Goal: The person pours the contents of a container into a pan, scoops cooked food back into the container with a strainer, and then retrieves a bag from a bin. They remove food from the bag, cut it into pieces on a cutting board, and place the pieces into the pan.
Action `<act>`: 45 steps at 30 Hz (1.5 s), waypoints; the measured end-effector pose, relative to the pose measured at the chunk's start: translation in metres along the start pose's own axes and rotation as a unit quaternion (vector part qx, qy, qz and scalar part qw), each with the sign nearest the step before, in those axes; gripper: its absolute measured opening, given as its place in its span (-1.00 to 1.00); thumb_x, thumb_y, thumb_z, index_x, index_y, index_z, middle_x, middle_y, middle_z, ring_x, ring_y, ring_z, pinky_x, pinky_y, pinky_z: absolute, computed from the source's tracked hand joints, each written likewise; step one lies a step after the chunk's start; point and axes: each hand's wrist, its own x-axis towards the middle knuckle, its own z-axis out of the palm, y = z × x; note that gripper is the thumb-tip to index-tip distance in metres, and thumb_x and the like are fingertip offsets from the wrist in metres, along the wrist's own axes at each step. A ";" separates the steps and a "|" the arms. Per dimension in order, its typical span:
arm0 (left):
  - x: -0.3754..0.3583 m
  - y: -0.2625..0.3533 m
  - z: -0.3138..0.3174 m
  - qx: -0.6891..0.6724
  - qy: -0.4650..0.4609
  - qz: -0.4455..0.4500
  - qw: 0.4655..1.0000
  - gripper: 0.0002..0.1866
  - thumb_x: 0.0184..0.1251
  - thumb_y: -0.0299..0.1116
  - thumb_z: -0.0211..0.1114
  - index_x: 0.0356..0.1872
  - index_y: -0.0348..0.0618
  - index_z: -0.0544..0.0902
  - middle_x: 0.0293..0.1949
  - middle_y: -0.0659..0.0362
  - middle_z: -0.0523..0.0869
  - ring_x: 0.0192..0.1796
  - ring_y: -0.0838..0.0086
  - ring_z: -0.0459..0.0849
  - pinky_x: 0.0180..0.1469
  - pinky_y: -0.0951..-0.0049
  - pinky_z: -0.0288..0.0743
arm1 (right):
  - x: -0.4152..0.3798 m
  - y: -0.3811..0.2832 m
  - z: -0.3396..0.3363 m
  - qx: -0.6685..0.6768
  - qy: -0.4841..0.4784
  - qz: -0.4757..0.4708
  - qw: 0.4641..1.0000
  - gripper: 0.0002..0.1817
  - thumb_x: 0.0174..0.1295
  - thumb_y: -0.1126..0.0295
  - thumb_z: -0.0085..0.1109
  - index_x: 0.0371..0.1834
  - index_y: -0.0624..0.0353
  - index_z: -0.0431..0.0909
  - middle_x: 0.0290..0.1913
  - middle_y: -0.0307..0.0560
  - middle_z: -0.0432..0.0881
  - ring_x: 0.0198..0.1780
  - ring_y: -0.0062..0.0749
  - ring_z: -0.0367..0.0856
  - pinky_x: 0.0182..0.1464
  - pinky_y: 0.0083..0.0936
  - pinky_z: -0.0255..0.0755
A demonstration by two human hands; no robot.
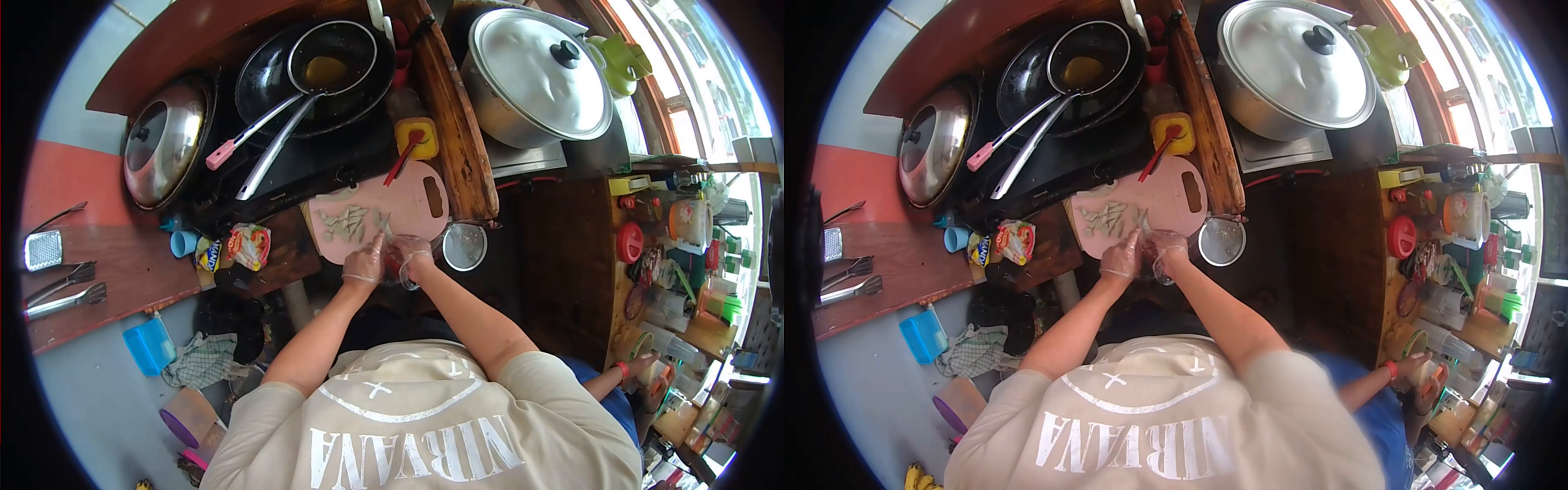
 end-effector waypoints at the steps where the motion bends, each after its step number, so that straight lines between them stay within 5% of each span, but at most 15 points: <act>1: -0.002 -0.001 0.004 0.015 -0.026 0.002 1.000 -0.43 0.22 -0.39 0.20 0.33 -0.10 0.44 -0.32 -0.13 0.74 -0.31 -0.03 0.74 -0.25 0.00 0.61 | 0.003 0.001 -0.002 0.000 -0.012 0.005 1.000 -0.91 0.25 0.47 0.25 -0.24 0.24 0.59 -0.37 -0.13 0.67 -0.40 -0.47 0.62 -0.35 -0.58 0.44; 8: 0.007 0.001 0.008 0.053 -0.119 -0.007 0.992 -0.37 0.21 -0.44 0.19 0.39 -0.11 0.36 -0.11 -0.09 0.73 -0.13 0.02 0.75 -0.14 0.06 0.63 | 0.018 0.014 -0.015 0.016 -0.036 0.019 0.999 -0.87 0.27 0.43 0.25 -0.20 0.25 0.61 -0.33 -0.17 0.68 -0.34 -0.51 0.63 -0.33 -0.59 0.44; 11: 0.009 0.004 -0.002 0.076 -0.115 -0.002 0.991 -0.29 0.18 -0.47 0.19 0.44 -0.13 0.31 -0.14 -0.03 0.73 -0.13 0.07 0.76 -0.12 0.08 0.64 | 0.036 0.029 -0.028 -0.205 -0.081 -0.163 0.962 -0.87 0.28 0.42 0.24 -0.19 0.24 0.61 -0.31 -0.18 0.68 -0.32 -0.51 0.64 -0.32 -0.59 0.44; 13: 0.009 0.001 -0.001 0.086 -0.155 0.010 0.984 -0.28 0.19 -0.48 0.19 0.46 -0.10 0.28 -0.11 -0.06 0.73 -0.10 0.06 0.76 -0.10 0.08 0.63 | 0.016 0.012 -0.014 -0.092 -0.048 -0.021 0.994 -0.87 0.29 0.43 0.23 -0.18 0.24 0.61 -0.31 -0.17 0.68 -0.33 -0.50 0.64 -0.32 -0.59 0.45; 19: 0.018 0.002 0.004 -0.005 -0.136 -0.084 0.987 -0.26 0.21 -0.42 0.21 0.48 0.04 0.25 -0.13 -0.10 0.73 -0.16 0.02 0.76 -0.14 0.03 0.62 | -0.002 0.000 -0.001 -0.039 0.033 -0.017 0.999 -0.91 0.29 0.43 0.23 -0.25 0.22 0.60 -0.35 -0.17 0.67 -0.40 -0.49 0.61 -0.34 -0.58 0.44; 22: 0.005 0.005 0.001 -0.032 -0.087 -0.020 0.996 -0.29 0.22 -0.40 0.20 0.46 0.08 0.28 -0.18 -0.10 0.74 -0.22 -0.01 0.76 -0.19 0.01 0.62 | 0.000 -0.004 -0.003 -0.013 0.021 0.010 1.000 -0.90 0.29 0.41 0.24 -0.28 0.21 0.60 -0.35 -0.16 0.67 -0.42 -0.48 0.61 -0.35 -0.58 0.45; 25: 0.000 0.006 0.006 0.052 -0.124 -0.009 0.991 -0.33 0.24 -0.39 0.18 0.44 0.07 0.30 -0.21 -0.08 0.74 -0.23 -0.03 0.76 -0.23 0.03 0.63 | 0.074 0.046 -0.047 -0.377 -0.070 -0.280 0.880 -0.89 0.28 0.39 0.25 -0.30 0.21 0.61 -0.38 -0.17 0.67 -0.43 -0.48 0.60 -0.34 -0.58 0.46; 28: -0.003 0.005 0.016 0.085 -0.115 0.025 0.989 -0.36 0.26 -0.40 0.16 0.43 0.03 0.32 -0.23 -0.05 0.75 -0.24 -0.02 0.76 -0.25 0.04 0.63 | 0.076 0.049 -0.048 -0.423 0.033 -0.098 0.900 -0.82 0.24 0.38 0.13 -0.22 0.18 0.69 -0.18 0.02 0.73 -0.15 -0.30 0.74 -0.15 -0.40 0.56; 32: 0.005 0.008 0.016 0.071 -0.123 -0.003 0.990 -0.42 0.28 -0.44 0.11 0.38 -0.04 0.36 -0.24 -0.08 0.74 -0.27 -0.02 0.76 -0.26 0.05 0.63 | 0.064 0.037 -0.041 -0.488 0.015 -0.197 0.850 -0.78 0.29 0.32 0.09 -0.21 0.16 0.70 -0.21 -0.03 0.75 -0.23 -0.37 0.75 -0.15 -0.47 0.57; 34: 0.006 0.000 0.018 -0.038 -0.074 -0.029 0.996 -0.52 0.33 -0.44 0.08 0.30 -0.09 0.41 -0.27 -0.13 0.74 -0.31 -0.04 0.74 -0.30 0.03 0.61 | 0.028 0.006 -0.010 -0.174 0.088 -0.068 0.978 -0.76 0.25 0.34 0.24 -0.12 0.27 0.66 -0.41 -0.11 0.71 -0.43 -0.48 0.67 -0.32 -0.55 0.55; 35: 0.003 -0.003 0.013 -0.039 -0.074 -0.032 0.996 -0.52 0.33 -0.44 0.08 0.30 -0.09 0.41 -0.27 -0.13 0.74 -0.31 -0.04 0.74 -0.30 0.03 0.61 | 0.027 0.001 -0.005 -0.176 0.086 -0.066 0.978 -0.76 0.25 0.34 0.24 -0.12 0.27 0.66 -0.41 -0.11 0.71 -0.43 -0.48 0.67 -0.32 -0.55 0.55; 37: -0.008 -0.009 -0.002 -0.086 0.051 0.013 0.995 -0.59 0.38 -0.37 0.14 0.24 -0.06 0.44 -0.27 -0.18 0.73 -0.30 -0.13 0.71 -0.28 -0.04 0.59 | 0.037 -0.010 0.004 -0.326 0.100 -0.110 0.934 -0.77 0.25 0.36 0.20 -0.13 0.26 0.66 -0.34 -0.08 0.76 -0.43 -0.47 0.70 -0.33 -0.54 0.57; 41: -0.034 -0.026 -0.021 -0.104 0.093 -0.014 0.990 -0.58 0.34 -0.43 0.19 0.22 -0.07 0.45 -0.29 -0.16 0.73 -0.28 -0.12 0.72 -0.28 -0.01 0.60 | 0.069 -0.013 0.010 -0.397 0.028 -0.081 0.914 -0.76 0.26 0.33 0.14 -0.20 0.27 0.69 -0.37 -0.06 0.76 -0.41 -0.45 0.73 -0.31 -0.55 0.58; 43: -0.048 -0.032 -0.028 -0.117 0.086 -0.034 0.989 -0.58 0.34 -0.44 0.19 0.23 -0.07 0.45 -0.30 -0.16 0.73 -0.29 -0.11 0.72 -0.28 0.00 0.61 | 0.086 -0.022 0.003 -0.735 -0.063 -0.147 0.659 -0.66 0.27 0.22 0.07 -0.28 0.29 0.70 -0.44 -0.02 0.75 -0.38 -0.40 0.77 -0.25 -0.51 0.60; 45: -0.062 -0.037 -0.033 -0.133 0.079 -0.055 0.986 -0.57 0.33 -0.45 0.19 0.23 -0.07 0.45 -0.31 -0.16 0.73 -0.29 -0.11 0.72 -0.28 0.01 0.61 | 0.081 -0.031 0.007 -0.704 0.009 -0.122 0.699 -0.64 0.26 0.17 0.05 -0.20 0.23 0.71 -0.28 0.06 0.74 -0.21 -0.20 0.75 -0.09 -0.42 0.58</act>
